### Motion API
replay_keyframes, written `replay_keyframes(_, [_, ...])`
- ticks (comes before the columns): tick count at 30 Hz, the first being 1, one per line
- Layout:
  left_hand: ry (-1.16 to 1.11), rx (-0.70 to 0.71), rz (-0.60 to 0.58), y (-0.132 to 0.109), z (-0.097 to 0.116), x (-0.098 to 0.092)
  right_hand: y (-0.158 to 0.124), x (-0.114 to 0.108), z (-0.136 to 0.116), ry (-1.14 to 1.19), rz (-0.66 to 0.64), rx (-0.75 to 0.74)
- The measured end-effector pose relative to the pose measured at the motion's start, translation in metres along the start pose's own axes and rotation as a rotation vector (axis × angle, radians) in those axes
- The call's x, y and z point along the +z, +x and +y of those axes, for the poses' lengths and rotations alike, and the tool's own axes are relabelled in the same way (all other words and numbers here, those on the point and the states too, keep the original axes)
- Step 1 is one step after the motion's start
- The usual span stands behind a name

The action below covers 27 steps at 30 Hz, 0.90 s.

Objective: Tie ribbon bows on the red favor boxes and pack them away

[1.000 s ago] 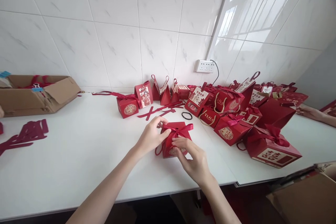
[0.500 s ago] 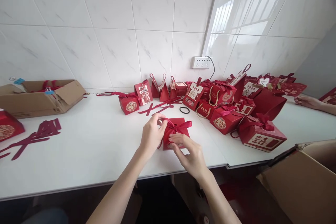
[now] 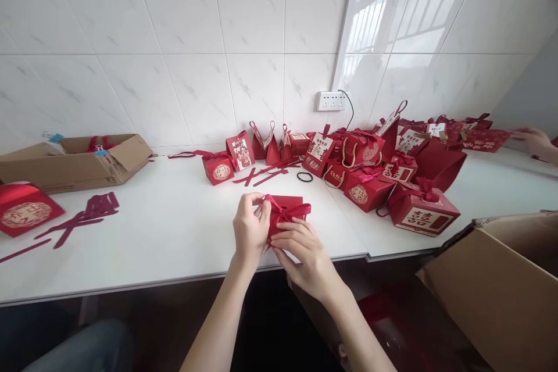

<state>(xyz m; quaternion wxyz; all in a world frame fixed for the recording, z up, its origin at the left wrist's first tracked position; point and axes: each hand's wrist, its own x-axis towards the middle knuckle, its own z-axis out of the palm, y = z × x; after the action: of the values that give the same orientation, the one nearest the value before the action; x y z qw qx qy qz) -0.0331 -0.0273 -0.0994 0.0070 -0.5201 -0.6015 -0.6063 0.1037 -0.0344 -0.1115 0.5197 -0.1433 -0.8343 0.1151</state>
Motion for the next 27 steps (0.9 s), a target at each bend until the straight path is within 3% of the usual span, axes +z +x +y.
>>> replay_keyframes(9, [-0.041,-0.088,-0.082,-0.016,0.001,-0.002,-0.010,-0.002,0.003,0.034,-0.031,0.055])
replay_keyframes(19, [-0.031,-0.036,-0.010,-0.019,-0.007,0.004,-0.010,-0.002,0.006,0.046,-0.014,0.074])
replay_keyframes(27, [-0.071,-0.014,0.050,-0.023,-0.006,0.009,-0.018,-0.002,0.015,-0.020,-0.011,-0.015])
